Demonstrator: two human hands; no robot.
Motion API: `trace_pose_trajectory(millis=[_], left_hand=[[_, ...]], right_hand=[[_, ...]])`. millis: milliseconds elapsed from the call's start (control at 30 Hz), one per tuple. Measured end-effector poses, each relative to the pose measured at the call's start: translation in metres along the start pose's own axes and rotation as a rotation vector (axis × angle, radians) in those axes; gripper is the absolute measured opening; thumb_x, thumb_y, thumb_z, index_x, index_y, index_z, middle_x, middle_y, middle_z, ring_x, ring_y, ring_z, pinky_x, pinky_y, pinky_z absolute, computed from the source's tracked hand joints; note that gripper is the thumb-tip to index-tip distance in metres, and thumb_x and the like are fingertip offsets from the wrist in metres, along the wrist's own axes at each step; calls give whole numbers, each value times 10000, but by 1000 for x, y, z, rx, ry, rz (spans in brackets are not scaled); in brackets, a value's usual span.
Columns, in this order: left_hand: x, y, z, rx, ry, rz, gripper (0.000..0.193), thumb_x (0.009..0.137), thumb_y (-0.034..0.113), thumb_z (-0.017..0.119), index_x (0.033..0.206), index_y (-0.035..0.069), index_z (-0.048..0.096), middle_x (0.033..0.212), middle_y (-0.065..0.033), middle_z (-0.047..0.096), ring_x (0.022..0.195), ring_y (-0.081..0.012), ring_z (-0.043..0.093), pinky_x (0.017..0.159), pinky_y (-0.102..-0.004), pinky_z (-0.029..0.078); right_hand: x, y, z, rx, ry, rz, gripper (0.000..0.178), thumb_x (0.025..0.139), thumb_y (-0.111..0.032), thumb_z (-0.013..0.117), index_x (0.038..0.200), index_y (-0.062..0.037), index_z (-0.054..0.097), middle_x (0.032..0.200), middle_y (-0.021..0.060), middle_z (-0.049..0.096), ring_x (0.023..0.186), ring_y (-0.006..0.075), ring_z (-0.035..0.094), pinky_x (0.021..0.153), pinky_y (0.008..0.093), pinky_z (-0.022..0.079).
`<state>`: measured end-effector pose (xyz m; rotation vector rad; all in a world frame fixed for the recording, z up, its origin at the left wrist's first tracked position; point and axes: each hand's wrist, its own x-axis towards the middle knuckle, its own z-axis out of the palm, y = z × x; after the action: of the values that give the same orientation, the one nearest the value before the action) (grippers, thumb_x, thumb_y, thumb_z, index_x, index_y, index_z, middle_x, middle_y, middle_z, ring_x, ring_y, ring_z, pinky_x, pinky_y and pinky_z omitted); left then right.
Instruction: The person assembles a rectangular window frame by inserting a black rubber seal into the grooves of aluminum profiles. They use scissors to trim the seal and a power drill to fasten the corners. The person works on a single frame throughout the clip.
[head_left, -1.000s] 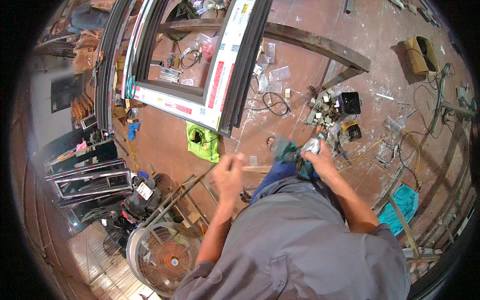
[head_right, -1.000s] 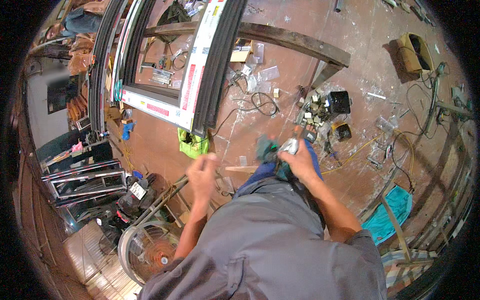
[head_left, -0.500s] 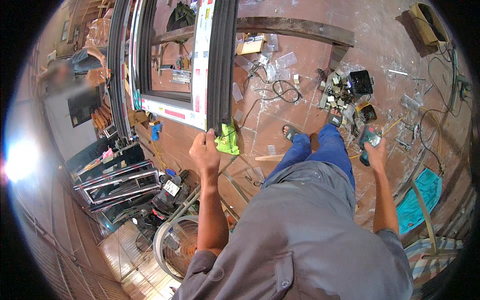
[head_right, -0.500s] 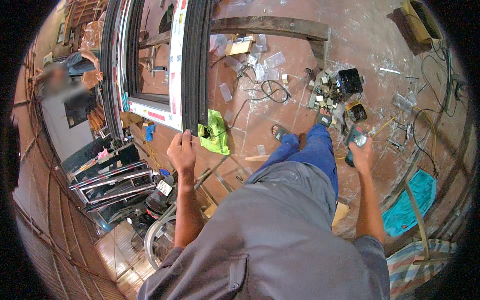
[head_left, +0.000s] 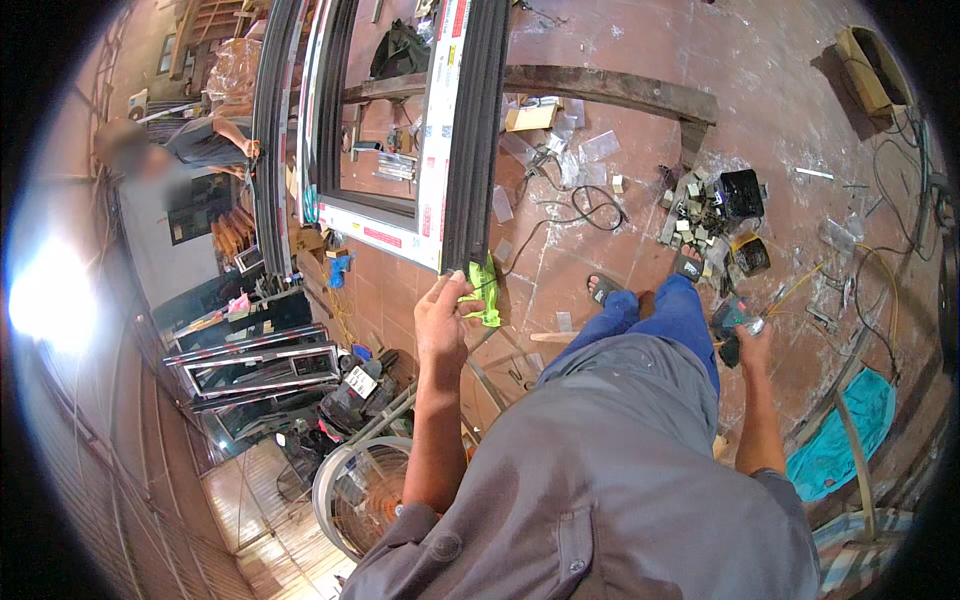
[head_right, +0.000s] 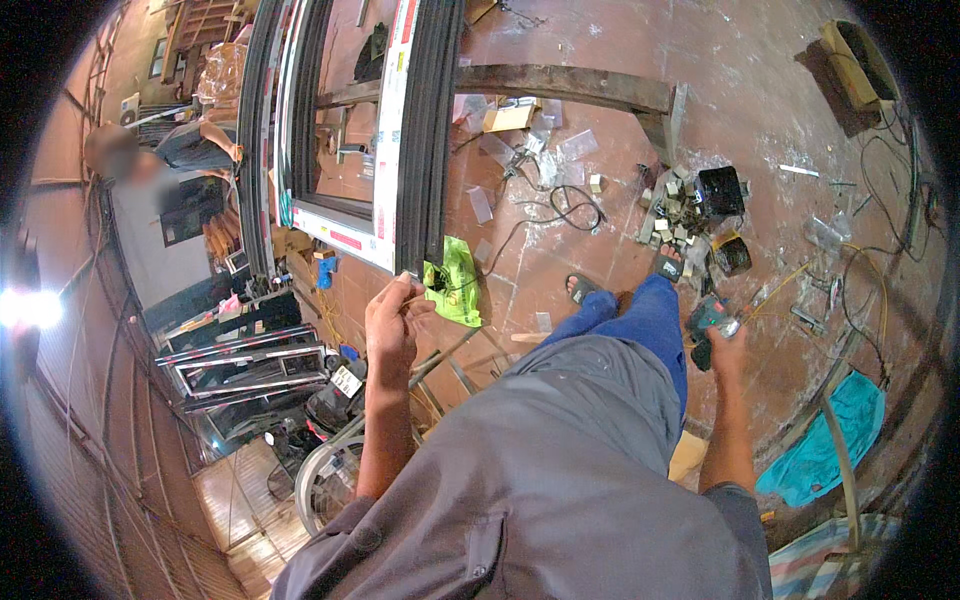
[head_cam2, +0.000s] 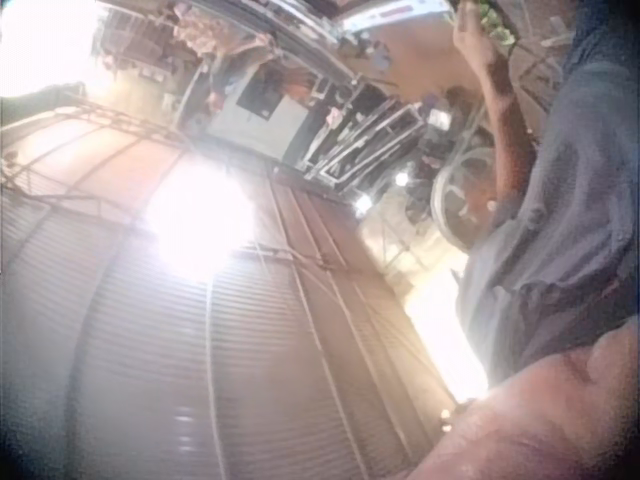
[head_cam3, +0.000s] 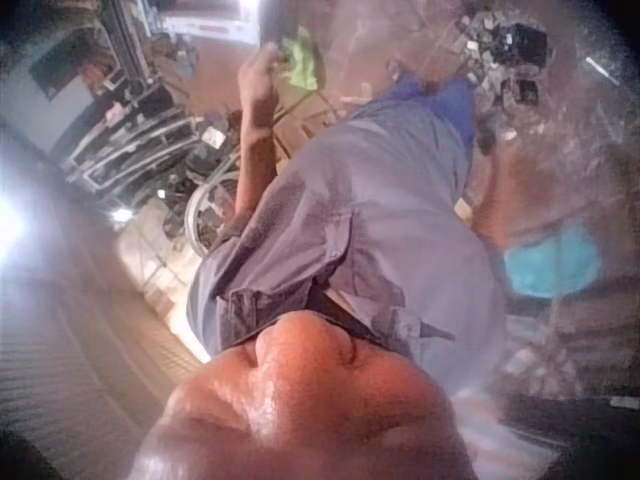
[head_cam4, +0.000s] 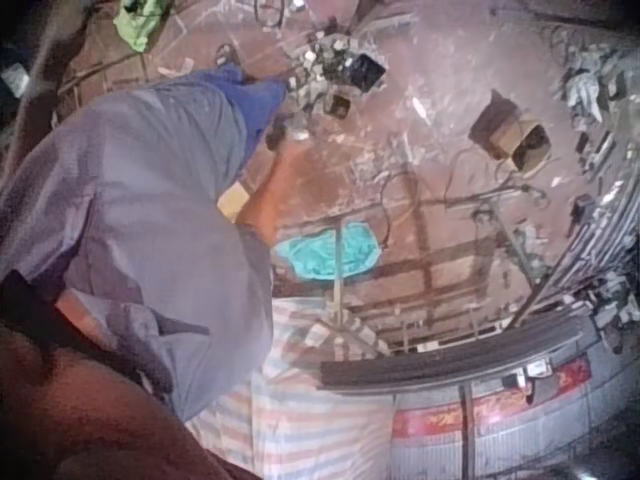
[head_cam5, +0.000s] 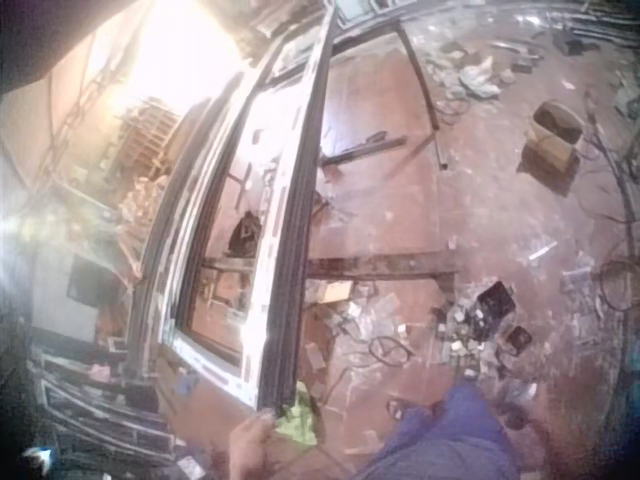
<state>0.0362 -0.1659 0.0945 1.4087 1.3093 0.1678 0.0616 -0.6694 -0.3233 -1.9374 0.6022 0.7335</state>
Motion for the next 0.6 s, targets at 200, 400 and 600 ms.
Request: trace_pose_trajectory(millis=[200,400,600], left_hand=[[13,-2,-24,675,129,390,491,1012,256,776,1375,-56,670,1262,-200,710,1013,-293,726,863,-388,576],[72,-20,-14,1295,269,929,1148,882,575,842,1660,-87,318,1676,-351,401,1619,-435,334,1249,-670,299],[82,3,-14,1337,181,755,1220,852,652,831,1674,-74,296,1714,-318,357,1627,-455,301,1242,-706,265]], right_hand=[[-1,-28,25,-55,-35,35,584,855,-236,851,1320,-7,582,1148,134,715,1008,253,694,898,406,562],[18,-24,38,-119,14,-39,572,851,-224,844,1310,-22,569,1115,116,700,990,237,683,890,402,558],[41,-4,36,-40,7,-151,569,855,-223,837,1309,-18,561,1146,137,710,1008,263,701,904,420,563]])
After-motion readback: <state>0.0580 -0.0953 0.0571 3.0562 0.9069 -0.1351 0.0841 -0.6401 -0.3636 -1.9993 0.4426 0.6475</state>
